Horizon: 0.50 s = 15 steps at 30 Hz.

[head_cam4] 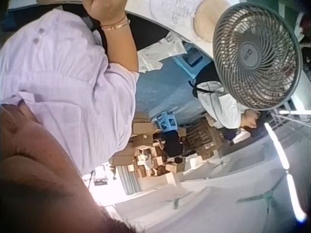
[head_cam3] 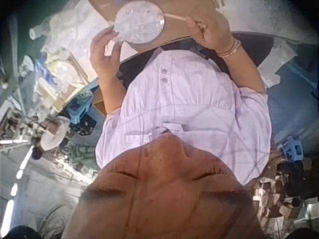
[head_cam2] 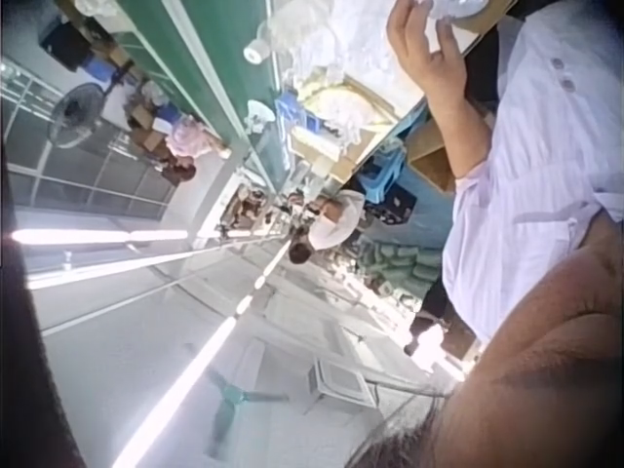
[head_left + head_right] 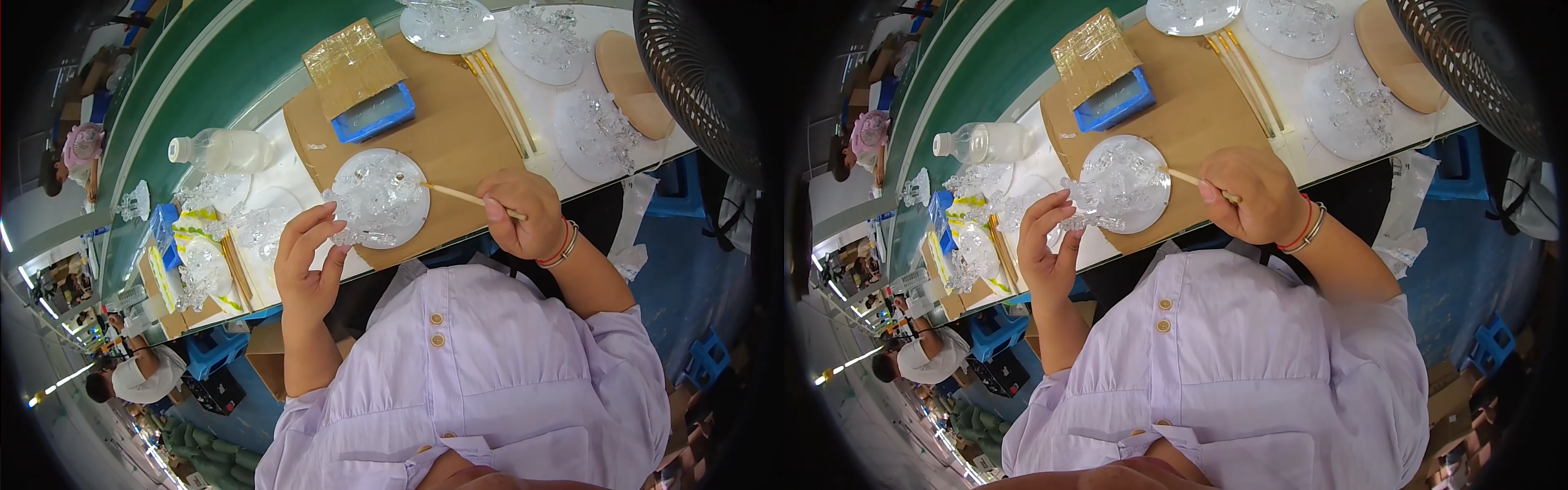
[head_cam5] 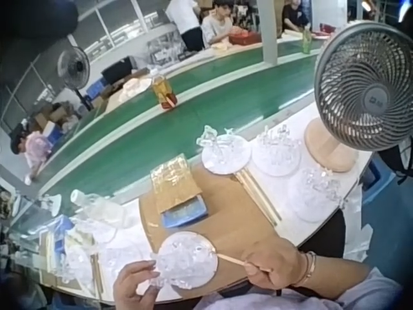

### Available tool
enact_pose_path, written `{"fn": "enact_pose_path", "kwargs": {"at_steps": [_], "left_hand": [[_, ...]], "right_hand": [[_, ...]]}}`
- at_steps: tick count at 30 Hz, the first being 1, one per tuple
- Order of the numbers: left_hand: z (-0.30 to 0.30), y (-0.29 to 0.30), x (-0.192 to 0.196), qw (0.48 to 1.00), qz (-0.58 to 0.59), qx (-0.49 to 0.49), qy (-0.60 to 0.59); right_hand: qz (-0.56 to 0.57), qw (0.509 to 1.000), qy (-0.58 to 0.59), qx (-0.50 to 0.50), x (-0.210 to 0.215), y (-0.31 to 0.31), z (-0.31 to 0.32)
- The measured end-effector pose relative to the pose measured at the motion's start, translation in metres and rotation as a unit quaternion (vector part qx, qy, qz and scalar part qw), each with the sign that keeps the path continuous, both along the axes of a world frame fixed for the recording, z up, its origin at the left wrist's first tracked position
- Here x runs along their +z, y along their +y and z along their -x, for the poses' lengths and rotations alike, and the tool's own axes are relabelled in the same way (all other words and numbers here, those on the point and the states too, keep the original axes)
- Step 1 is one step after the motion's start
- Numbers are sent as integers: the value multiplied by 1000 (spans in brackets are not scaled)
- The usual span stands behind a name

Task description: Assembling decorative light fixture components by applying adhesive with a small stick.

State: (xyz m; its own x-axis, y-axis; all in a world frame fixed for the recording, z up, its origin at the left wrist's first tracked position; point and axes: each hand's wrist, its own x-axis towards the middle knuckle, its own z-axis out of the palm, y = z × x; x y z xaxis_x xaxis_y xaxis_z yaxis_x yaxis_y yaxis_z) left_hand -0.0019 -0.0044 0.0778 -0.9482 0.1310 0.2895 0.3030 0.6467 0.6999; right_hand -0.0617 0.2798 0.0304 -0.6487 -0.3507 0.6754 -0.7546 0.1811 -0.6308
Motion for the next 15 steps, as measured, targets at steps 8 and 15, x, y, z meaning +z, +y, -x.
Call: {"fn": "enact_pose_path", "kwargs": {"at_steps": [8,15], "left_hand": [[-2,3,0,1000,-2,7,4],[-4,7,0,1000,11,2,13]], "right_hand": [[-3,999,7,38,1,3,-11],[-14,999,26,35,0,2,-10]]}}
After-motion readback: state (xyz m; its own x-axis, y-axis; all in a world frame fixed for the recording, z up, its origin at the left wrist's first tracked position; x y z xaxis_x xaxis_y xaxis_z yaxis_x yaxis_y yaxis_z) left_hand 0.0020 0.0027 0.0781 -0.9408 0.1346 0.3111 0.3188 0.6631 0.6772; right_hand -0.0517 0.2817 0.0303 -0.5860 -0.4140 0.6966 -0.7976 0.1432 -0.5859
